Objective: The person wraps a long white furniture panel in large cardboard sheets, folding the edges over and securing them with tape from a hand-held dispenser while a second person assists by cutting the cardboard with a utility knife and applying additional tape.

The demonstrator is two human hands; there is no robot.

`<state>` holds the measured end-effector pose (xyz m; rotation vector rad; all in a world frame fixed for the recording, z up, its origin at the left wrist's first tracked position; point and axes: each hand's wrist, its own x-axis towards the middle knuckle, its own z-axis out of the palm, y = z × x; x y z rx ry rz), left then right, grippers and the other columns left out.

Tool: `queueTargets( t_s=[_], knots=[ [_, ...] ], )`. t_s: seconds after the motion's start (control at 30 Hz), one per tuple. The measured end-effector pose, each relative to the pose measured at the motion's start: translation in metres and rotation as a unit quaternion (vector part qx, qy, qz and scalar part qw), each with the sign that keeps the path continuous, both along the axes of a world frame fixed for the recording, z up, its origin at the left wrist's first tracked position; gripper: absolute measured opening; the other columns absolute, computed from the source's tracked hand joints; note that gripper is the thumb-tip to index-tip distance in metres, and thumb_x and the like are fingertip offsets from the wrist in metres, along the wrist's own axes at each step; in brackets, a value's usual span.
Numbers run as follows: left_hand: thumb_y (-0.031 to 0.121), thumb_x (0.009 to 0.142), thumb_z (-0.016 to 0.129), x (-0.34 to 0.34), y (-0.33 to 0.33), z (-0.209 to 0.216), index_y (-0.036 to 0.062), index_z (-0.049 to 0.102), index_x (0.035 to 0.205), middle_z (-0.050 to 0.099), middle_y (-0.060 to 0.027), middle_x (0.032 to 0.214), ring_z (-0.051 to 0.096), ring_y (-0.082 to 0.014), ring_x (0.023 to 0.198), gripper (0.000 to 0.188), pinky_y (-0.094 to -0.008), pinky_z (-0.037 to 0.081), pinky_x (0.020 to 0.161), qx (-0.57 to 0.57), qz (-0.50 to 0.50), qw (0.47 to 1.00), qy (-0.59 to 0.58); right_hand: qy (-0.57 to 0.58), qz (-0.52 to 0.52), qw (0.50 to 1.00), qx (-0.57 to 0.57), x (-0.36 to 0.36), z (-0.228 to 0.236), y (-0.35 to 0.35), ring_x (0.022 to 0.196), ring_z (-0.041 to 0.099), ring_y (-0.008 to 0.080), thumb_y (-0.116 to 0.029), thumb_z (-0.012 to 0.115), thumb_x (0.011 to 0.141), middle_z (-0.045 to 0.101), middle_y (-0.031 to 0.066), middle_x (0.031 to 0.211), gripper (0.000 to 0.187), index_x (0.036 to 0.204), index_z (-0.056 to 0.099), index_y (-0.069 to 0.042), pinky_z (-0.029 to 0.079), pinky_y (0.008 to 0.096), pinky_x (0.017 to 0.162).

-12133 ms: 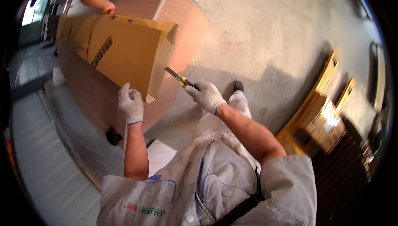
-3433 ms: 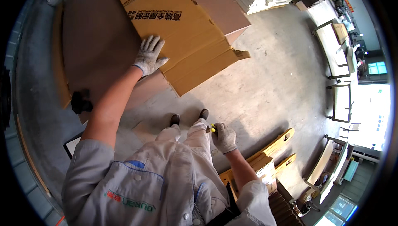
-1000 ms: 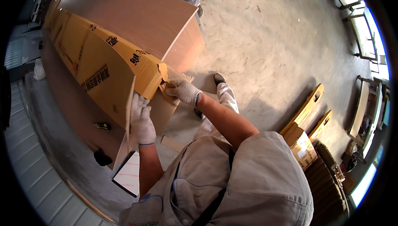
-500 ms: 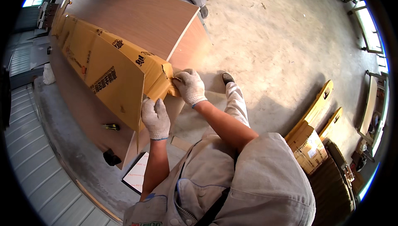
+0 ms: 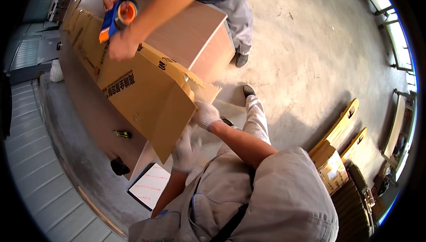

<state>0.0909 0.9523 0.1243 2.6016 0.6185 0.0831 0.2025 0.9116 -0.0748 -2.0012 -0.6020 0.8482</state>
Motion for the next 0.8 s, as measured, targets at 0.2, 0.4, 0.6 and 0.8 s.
queueTargets(
  t_s=[0.2,0.4,0.6,0.8],
  knots=[
    [0.006,0.1,0.069,-0.093,0.042,0.075,-0.0014,0.077,0.11,0.077,-0.0196,0.099,0.075,-0.0378,0.093,0.015,-0.0401,0.06,0.089,-0.221,0.018,0.975,-0.014,-0.003,-0.223,0.974,0.049,0.085,0.103,-0.062,0.101,0.076,0.0396,-0.02,0.07,0.101,0.078,0.0227,0.106,0.021,0.114,0.079,-0.006,0.061,0.0461,0.089],
    [0.015,0.103,0.07,-0.04,0.132,0.04,-0.0017,0.074,0.117,0.073,-0.0159,0.125,0.069,-0.0341,0.113,0.022,-0.0459,0.055,0.103,0.04,0.07,0.985,-0.15,0.099,0.006,0.945,0.311,0.059,-0.016,0.009,0.132,0.065,0.0259,-0.022,0.057,0.115,0.068,0.015,0.144,0.038,0.146,0.064,-0.003,0.051,0.0343,0.114],
    [0.02,0.094,0.079,-0.035,0.147,0.013,0.0007,0.076,0.119,0.07,-0.0149,0.132,0.066,-0.04,0.119,0.032,-0.0506,0.055,0.104,0.145,-0.015,0.975,-0.168,0.348,0.013,0.713,0.608,0.026,-0.108,0.054,0.133,0.06,0.0211,-0.023,0.058,0.115,0.056,0.0072,0.158,0.051,0.163,0.046,-0.012,0.049,0.0364,0.117],
    [0.049,0.099,0.073,0.0,0.134,-0.035,0.0012,0.051,0.158,0.042,-0.0281,0.166,0.039,-0.0514,0.153,0.079,-0.063,0.033,0.125,0.162,-0.015,0.986,0.023,0.265,0.003,0.951,0.16,0.074,-0.007,0.029,0.11,0.072,0.0192,-0.022,0.069,0.106,0.077,0.0085,0.123,0.036,0.137,0.07,-0.003,0.058,0.0377,0.099]
  ],
)
